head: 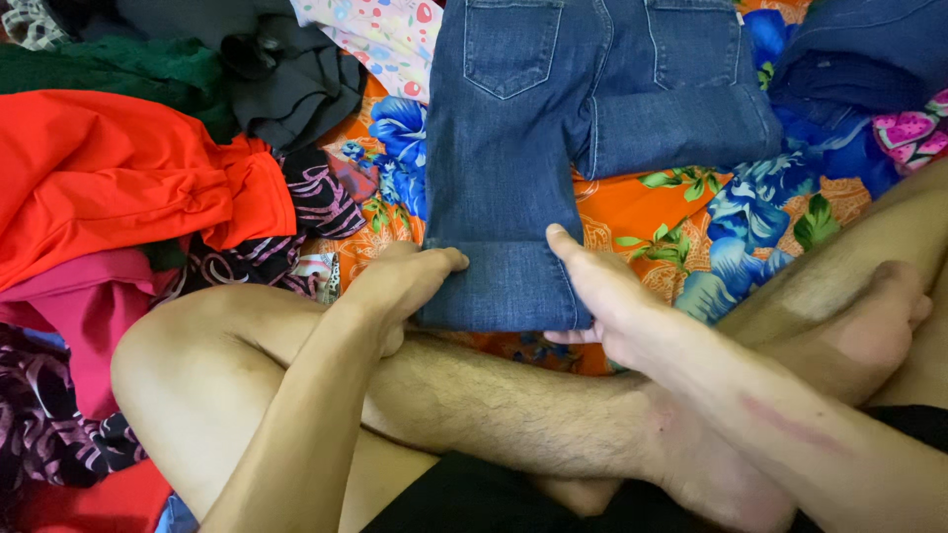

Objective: The person folds a pair of jeans, a grey dress, a floral-patterned garment, and a sock by hand on a bed.

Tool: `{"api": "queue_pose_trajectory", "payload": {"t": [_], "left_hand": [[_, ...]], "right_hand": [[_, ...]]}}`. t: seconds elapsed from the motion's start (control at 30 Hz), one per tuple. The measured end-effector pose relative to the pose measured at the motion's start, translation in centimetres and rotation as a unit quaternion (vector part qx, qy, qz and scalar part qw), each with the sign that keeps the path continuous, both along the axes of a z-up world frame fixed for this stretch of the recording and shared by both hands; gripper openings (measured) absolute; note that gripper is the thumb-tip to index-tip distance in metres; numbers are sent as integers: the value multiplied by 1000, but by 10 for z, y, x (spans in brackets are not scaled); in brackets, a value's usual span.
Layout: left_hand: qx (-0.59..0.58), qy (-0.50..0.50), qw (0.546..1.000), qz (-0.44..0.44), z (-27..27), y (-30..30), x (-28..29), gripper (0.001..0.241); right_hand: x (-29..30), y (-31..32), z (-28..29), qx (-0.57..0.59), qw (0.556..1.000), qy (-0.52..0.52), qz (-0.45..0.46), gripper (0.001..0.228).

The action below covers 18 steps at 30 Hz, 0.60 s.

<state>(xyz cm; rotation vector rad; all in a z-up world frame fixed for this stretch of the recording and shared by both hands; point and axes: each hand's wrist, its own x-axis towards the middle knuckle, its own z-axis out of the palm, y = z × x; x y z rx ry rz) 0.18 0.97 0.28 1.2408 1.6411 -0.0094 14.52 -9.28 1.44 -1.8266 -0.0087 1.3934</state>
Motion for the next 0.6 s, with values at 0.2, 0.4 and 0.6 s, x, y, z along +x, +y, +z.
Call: {"api": "queue_pose_trajectory", "payload": {"t": [0.2, 0.4, 0.6], "left_hand": [[-63, -70, 993, 70, 50, -10, 9, 91], [-48, -31, 997, 56, 15, 10, 2, 91], [49, 83, 988, -120, -11, 7, -1, 66]], "right_hand": [[-5, 4, -22, 0, 994, -109, 27, 61], [-5, 2, -29, 46, 987, -154, 14, 42], [-6, -3, -53, 58, 982, -179, 23, 40]]}}
